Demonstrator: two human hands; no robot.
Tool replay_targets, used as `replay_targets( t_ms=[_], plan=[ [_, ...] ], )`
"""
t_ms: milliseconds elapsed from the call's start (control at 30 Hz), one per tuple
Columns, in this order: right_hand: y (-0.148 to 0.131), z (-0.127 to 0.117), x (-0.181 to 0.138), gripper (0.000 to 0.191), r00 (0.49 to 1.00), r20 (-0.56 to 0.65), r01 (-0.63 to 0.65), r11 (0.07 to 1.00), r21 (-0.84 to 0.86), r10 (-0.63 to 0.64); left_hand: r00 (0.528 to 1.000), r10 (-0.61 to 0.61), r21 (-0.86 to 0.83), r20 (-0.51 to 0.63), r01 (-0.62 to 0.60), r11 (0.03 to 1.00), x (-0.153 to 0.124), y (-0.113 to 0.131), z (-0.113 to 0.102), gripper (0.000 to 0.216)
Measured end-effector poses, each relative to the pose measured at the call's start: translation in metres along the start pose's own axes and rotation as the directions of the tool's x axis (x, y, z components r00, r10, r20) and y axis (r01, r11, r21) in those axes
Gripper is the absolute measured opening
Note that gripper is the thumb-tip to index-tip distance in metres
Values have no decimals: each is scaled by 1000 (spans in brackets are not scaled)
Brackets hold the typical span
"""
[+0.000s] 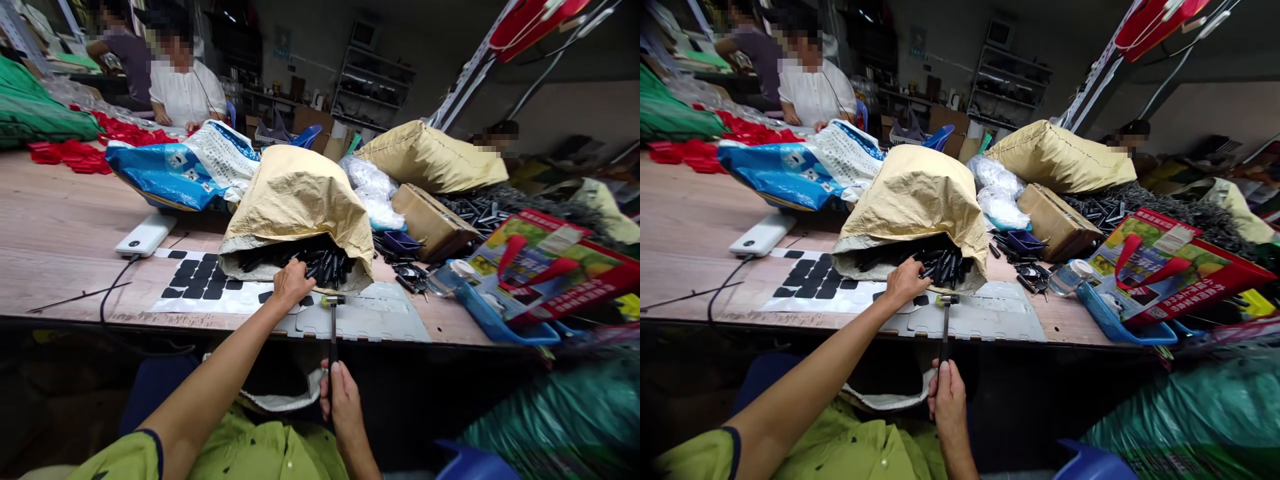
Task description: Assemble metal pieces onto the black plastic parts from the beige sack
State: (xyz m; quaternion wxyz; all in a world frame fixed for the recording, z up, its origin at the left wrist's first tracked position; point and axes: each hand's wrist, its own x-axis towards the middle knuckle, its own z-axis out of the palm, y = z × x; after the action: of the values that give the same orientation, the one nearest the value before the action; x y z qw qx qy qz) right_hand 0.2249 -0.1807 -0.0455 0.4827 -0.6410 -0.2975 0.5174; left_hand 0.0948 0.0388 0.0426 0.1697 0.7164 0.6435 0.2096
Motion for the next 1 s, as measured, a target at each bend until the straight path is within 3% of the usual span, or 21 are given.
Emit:
replay_targets(
  t_ms=[100, 167, 267, 367, 467, 567, 733, 1000],
  plan=[
    [-2, 1, 0, 78, 1000, 1, -1, 1000, 1, 1, 996, -22, -57, -83, 17, 998, -9, -18, -11, 20],
    [-3, 1, 0, 77, 1000, 1, 1, 1000, 2, -1, 994, 23, -139, -106, -38, 990, -18, -35, -17, 18],
    [-5, 2, -1, 75, 1000, -2, 5, 1000, -1, -5, 974, 227, -318, -24, -223, 921, -33, -57, -21, 18],
    [-6, 2, -2, 74, 1000, -17, 11, 999, -30, -11, 924, 372, -380, 83, -316, 869, -47, -69, -17, 18],
    [-5, 0, -1, 69, 998, -40, 36, 997, -75, -40, 922, 377, -330, 88, -330, 885, -54, -71, -10, 19],
    [-2, -3, 0, 59, 987, -72, 134, 981, -139, -145, 929, 364, -309, 65, -329, 893, -54, -69, -6, 21],
    [-6, -6, -5, 52, 952, -119, 239, 927, -290, -283, 926, 370, -371, 69, -321, 871, -50, -73, -5, 18],
    [-26, -7, -25, 51, 873, -63, 387, 765, -514, -484, 918, 387, -448, 84, -312, 838, -47, -80, -9, 15]
  ],
)
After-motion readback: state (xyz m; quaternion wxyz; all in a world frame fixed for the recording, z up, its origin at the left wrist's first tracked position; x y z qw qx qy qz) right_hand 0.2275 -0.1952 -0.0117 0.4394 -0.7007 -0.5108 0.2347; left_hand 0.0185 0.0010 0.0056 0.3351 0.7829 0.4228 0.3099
